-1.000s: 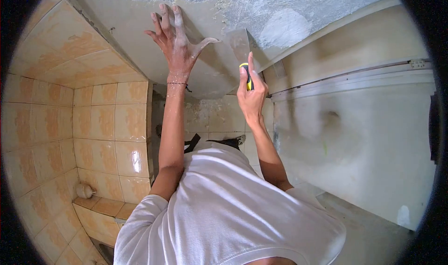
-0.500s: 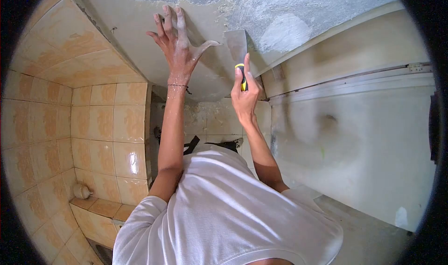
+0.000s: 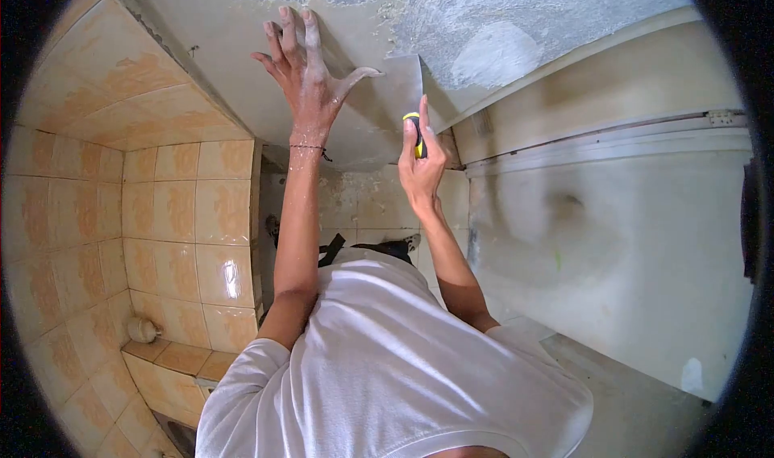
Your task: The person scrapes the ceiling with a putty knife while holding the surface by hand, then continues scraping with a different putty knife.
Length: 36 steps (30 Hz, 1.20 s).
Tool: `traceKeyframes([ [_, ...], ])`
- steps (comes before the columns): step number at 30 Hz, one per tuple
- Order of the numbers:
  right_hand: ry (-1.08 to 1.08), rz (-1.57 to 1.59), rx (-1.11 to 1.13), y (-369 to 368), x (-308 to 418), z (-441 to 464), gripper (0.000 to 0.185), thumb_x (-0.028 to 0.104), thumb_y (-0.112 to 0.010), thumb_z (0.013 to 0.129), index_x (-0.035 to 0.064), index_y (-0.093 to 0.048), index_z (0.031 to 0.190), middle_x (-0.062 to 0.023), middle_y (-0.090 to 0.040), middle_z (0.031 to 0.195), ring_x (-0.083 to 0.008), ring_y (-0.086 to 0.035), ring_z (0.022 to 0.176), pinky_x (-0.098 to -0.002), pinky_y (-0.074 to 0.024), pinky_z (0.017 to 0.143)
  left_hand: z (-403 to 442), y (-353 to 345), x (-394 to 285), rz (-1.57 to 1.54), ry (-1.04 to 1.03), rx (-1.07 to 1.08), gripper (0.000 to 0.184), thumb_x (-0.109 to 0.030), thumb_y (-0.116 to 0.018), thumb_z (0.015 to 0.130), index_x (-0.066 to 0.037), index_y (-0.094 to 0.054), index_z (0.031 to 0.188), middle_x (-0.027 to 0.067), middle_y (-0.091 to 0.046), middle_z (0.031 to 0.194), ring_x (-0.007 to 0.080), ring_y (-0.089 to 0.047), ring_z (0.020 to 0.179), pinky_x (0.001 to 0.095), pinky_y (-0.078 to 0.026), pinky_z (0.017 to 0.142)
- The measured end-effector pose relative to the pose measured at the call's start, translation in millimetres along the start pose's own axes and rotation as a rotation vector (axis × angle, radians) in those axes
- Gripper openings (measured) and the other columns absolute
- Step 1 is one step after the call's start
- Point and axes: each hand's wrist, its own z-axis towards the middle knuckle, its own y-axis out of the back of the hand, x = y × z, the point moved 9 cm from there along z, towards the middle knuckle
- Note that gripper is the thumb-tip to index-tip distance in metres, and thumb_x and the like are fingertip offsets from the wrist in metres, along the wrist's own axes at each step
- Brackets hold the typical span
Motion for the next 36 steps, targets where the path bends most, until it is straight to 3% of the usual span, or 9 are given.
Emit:
traceKeyframes([
  [1,0.051,-0.045,0.019,3,3,4,0.042,0.009,-0.061,0.105,-0.003,-0.059,0.145,-0.024,-0.073,0.125,-0.0251,-0.077,0.086,-0.0326,-0.0574,0.072,0,0,0,-0.003,0.001,-0.002,0.129,-0.068,-0.083,0.068,-0.01,-0.025,0.168,0.0136,-0.014,0.176,0.0389,-0.001,0.162,0.0677,0.009,0.124],
  [6,0.269,-0.058,0.032,15,-2,16,0.041,0.011,-0.06,0.105,-0.0035,-0.06,0.144,-0.0245,-0.071,0.129,-0.0287,-0.076,0.082,-0.0354,-0.0577,0.072,-2,-3,2,0.02,0.023,0.035,0.129,-0.065,-0.085,0.067,-0.01,-0.025,0.168,0.0128,-0.014,0.176,0.0387,-0.001,0.162,0.068,0.009,0.124],
  [12,0.104,-0.059,0.085,16,-12,13,0.046,0.012,-0.056,0.108,0.0005,-0.053,0.152,-0.0214,-0.075,0.118,-0.0259,-0.07,0.073,-0.0357,-0.0551,0.067,-1,-1,2,0.02,0.013,0.022,0.129,-0.065,-0.086,0.067,-0.01,-0.026,0.167,0.0121,-0.015,0.176,0.0385,-0.002,0.162,0.0681,0.008,0.124],
  [15,0.07,-0.012,0.152,11,12,27,0.055,0.012,-0.05,0.11,0.0019,-0.037,0.162,-0.0205,-0.073,0.111,-0.0213,-0.065,0.073,-0.0345,-0.0533,0.067,-1,0,1,-0.002,0.007,0.001,0.129,-0.066,-0.085,0.067,-0.01,-0.027,0.167,0.0118,-0.014,0.176,0.0386,-0.002,0.162,0.0683,0.008,0.124],
  [19,-0.028,0.076,0.238,1,12,24,0.054,0.011,-0.05,0.109,0.001,-0.038,0.161,-0.0222,-0.072,0.107,-0.0231,-0.066,0.076,-0.0356,-0.0537,0.069,-1,0,0,-0.004,0.003,0.005,0.129,-0.066,-0.085,0.067,-0.011,-0.026,0.168,0.0118,-0.014,0.176,0.0388,-0.002,0.161,0.07,0.006,0.123],
  [21,0.15,0.002,0.042,16,28,24,0.054,0.009,-0.053,0.108,0.0001,-0.041,0.159,-0.0234,-0.072,0.106,-0.0259,-0.067,0.076,-0.0368,-0.054,0.07,-1,1,2,0.003,0.004,0.004,0.13,-0.067,-0.084,0.067,-0.012,-0.025,0.168,0.012,-0.014,0.176,0.039,-0.002,0.161,0.0704,0.005,0.123],
  [25,0.136,-0.063,0.006,8,24,21,0.051,0.006,-0.057,0.105,-0.0009,-0.049,0.155,-0.0242,-0.073,0.106,-0.0305,-0.069,0.075,-0.038,-0.0544,0.067,-1,0,0,-0.004,0.012,-0.001,0.129,-0.07,-0.082,0.069,-0.012,-0.024,0.168,0.0125,-0.014,0.176,0.0392,-0.003,0.161,0.071,0.003,0.123],
  [31,0.157,-0.137,0.022,-3,26,10,0.053,0.006,-0.057,0.104,0.0067,-0.05,0.156,-0.0171,-0.071,0.092,-0.0298,-0.069,0.071,-0.0405,-0.0537,0.062,-1,1,-1,0.026,-0.021,-0.013,0.129,-0.072,-0.08,0.069,-0.013,-0.023,0.168,0.0122,-0.014,0.176,0.0386,-0.001,0.162,0.0707,0.003,0.123],
  [36,0.213,-0.088,-0.022,6,29,18,0.055,0.006,-0.057,0.104,0.0084,-0.047,0.158,-0.0165,-0.071,0.093,-0.0302,-0.07,0.073,-0.0412,-0.0545,0.065,-2,0,2,0.049,0.003,0.018,0.129,-0.072,-0.081,0.068,-0.013,-0.024,0.168,0.0115,-0.014,0.176,0.038,0.0,0.162,0.0704,0.004,0.123],
])
